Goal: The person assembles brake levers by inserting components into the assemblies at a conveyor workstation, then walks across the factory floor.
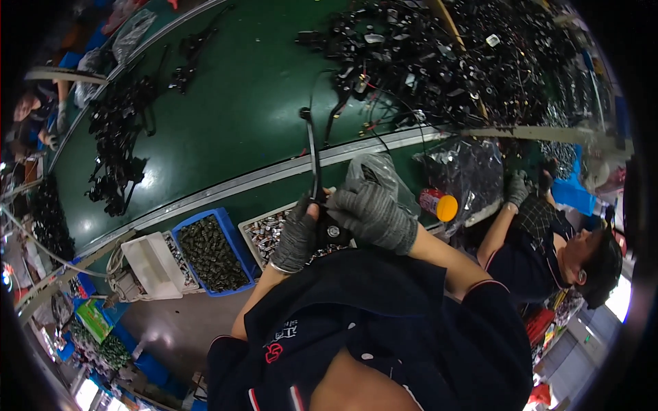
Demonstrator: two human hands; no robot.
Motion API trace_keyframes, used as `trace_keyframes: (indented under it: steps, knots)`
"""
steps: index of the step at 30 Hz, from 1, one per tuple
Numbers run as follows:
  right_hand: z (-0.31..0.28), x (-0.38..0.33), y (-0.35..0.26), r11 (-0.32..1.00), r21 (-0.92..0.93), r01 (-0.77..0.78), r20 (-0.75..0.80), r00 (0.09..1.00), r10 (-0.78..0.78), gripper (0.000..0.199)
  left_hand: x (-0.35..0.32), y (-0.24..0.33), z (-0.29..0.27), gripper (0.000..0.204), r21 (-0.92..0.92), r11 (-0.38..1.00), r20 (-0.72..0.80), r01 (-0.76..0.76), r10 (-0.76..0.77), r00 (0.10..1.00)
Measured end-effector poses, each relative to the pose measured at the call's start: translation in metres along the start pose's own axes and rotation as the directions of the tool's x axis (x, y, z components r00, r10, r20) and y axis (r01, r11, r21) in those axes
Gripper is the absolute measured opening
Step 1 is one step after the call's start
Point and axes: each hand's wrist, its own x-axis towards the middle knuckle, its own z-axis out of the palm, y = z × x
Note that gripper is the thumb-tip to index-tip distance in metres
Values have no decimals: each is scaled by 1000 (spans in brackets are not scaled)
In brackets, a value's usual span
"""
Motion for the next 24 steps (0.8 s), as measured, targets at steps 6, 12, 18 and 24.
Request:
trace_keyframes:
  steps: [6, 12, 18, 24]
  knots:
    - [1, -19, 20, 952, -246, 183, 316, 943, -100, 17, -4, 8, -4, 42, 335, 939, 31, 73, -88, 996]
    - [-13, -2, 5, 896, -330, 298, 250, 943, -221, 28, -6, 19, 2, 44, 355, 916, 67, 186, -223, 972]
    - [-29, 17, -2, 688, -583, 432, 380, 893, -239, 45, 7, 39, -5, 47, 719, 695, 279, 10, -302, 911]
    - [-21, 11, 28, 828, -557, 70, 331, 933, 144, 51, 11, -2, -37, 49, 470, 883, -56, -13, 44, 997]
